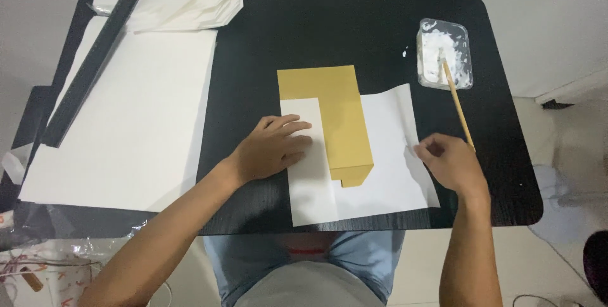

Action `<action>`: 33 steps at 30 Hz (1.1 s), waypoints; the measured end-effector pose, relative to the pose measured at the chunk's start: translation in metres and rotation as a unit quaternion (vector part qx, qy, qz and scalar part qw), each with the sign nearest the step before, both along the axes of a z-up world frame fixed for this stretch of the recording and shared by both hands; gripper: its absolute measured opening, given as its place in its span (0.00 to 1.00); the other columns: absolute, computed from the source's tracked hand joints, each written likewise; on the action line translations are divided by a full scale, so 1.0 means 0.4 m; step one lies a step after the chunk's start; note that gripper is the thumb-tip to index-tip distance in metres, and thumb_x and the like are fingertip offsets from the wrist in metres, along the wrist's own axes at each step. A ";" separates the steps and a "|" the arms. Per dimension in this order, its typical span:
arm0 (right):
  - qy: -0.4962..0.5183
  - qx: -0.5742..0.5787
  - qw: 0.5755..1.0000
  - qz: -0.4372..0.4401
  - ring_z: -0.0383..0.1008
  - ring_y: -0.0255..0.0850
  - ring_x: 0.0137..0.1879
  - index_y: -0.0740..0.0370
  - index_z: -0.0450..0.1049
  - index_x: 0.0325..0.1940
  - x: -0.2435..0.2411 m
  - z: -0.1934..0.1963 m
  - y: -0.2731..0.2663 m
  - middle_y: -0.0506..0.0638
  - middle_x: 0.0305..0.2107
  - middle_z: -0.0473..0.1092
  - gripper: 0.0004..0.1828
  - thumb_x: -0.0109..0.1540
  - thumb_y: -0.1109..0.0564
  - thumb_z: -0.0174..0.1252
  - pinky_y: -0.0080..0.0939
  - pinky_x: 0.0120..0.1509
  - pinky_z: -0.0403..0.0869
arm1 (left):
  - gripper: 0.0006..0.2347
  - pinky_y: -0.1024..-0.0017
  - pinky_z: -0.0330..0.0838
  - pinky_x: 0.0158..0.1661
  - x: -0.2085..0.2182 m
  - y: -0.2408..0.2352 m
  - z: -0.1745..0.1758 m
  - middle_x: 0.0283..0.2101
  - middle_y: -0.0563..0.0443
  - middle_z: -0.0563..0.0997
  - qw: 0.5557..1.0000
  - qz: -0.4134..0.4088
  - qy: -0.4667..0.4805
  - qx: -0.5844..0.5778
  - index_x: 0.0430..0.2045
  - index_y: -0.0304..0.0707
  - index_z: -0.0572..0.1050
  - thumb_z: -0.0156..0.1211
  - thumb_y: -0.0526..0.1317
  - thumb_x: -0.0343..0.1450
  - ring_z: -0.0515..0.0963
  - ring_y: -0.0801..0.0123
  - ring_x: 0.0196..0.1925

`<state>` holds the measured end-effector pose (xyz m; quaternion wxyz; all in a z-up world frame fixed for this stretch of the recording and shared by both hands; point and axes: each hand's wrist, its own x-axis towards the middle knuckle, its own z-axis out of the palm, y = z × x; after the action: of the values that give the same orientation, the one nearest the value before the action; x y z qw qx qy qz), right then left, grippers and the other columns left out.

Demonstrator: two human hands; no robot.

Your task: The person places a yellow cardboard box on a white sheet of paper, folds the paper edges over the box, and uses a brush to apply white adhesive from a container onto the paper. The person then presses the glued paper onto the box to secure it.

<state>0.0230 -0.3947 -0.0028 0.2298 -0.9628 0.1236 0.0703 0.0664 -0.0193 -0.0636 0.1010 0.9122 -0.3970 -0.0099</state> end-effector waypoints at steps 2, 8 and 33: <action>0.002 -0.004 1.000 0.000 0.82 0.61 0.45 0.62 0.84 0.44 0.000 -0.019 -0.017 0.62 0.35 0.80 0.14 0.63 0.51 0.60 0.57 0.45 0.79 | 0.09 0.58 0.58 0.67 -0.007 0.001 0.002 0.67 0.63 0.65 1.000 0.008 -0.004 -0.024 0.45 0.52 0.77 0.55 0.47 0.74 0.59 0.69 0.73; -0.063 0.114 0.987 0.089 0.78 0.68 0.47 0.68 0.78 0.38 0.005 0.003 0.009 0.68 0.36 0.77 0.11 0.65 0.57 0.54 0.68 0.51 0.75 | 0.11 0.53 0.57 0.67 0.006 0.000 -0.037 0.67 0.61 0.61 0.999 0.000 0.002 -0.043 0.51 0.56 0.72 0.52 0.49 0.76 0.57 0.65 0.73; -0.051 0.144 0.903 0.401 0.48 0.60 0.78 0.54 0.63 0.47 0.023 -0.031 0.341 0.73 0.69 0.54 0.13 0.68 0.45 0.52 0.72 0.79 0.38 | 0.22 0.49 0.52 0.69 0.000 -0.020 -0.033 0.71 0.48 0.60 0.997 -0.012 0.019 -0.076 0.58 0.44 0.68 0.51 0.56 0.75 0.58 0.64 0.74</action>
<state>0.0322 -0.2583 -0.0151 0.3241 -0.8899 -0.2958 0.1246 0.0665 -0.0272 -0.0768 0.1777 0.8965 -0.4058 0.0017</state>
